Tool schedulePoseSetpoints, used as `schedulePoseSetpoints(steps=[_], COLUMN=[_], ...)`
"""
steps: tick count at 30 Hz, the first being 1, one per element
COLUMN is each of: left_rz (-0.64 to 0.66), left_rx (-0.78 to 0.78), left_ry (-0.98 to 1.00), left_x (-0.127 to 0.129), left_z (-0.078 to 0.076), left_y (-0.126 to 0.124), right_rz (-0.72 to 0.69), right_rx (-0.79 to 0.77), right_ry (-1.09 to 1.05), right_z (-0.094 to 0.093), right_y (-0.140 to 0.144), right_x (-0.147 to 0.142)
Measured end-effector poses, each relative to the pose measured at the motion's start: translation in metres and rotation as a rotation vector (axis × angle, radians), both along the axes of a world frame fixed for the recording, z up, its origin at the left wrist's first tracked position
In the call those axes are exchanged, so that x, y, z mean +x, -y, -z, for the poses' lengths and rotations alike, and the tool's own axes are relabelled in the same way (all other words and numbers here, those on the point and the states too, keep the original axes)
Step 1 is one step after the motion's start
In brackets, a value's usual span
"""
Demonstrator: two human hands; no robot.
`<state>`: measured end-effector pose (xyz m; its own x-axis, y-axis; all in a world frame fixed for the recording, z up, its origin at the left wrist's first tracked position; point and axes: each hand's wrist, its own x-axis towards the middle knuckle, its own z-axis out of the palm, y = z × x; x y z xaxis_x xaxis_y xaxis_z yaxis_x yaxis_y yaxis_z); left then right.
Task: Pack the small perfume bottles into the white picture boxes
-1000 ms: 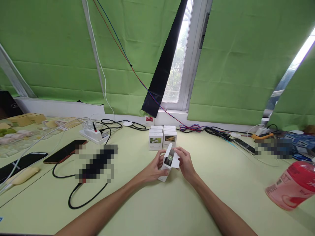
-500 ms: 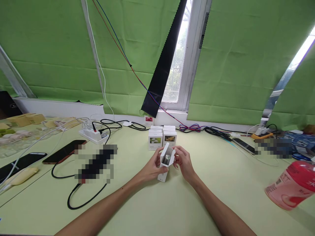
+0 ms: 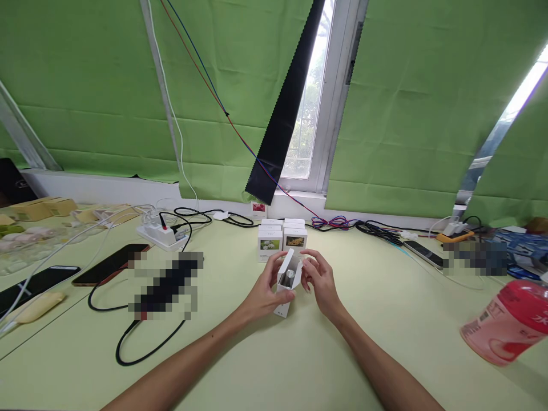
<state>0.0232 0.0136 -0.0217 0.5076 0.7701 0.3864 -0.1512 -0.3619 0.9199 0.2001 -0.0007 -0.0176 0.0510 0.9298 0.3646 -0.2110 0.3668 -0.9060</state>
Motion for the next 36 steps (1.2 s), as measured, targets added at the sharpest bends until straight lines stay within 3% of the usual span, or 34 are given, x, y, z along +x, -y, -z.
schedulePoseSetpoints(steps=[16,25,36], left_rz=[-0.057,0.015,-0.09], left_rx=[-0.084,-0.046,0.079], left_ry=[-0.102,-0.032,-0.127], left_x=[0.001,-0.004,-0.009], left_z=[-0.005,0.001,-0.007], left_y=[0.004,-0.008,-0.004], right_rz=[0.006,0.034,0.068], right_rx=[0.067,0.075,0.036], right_ry=[0.081,0.129,0.143], right_z=[-0.002,-0.007,-0.006], right_y=[0.005,0.011,0.008], right_x=[0.001,-0.003,-0.003])
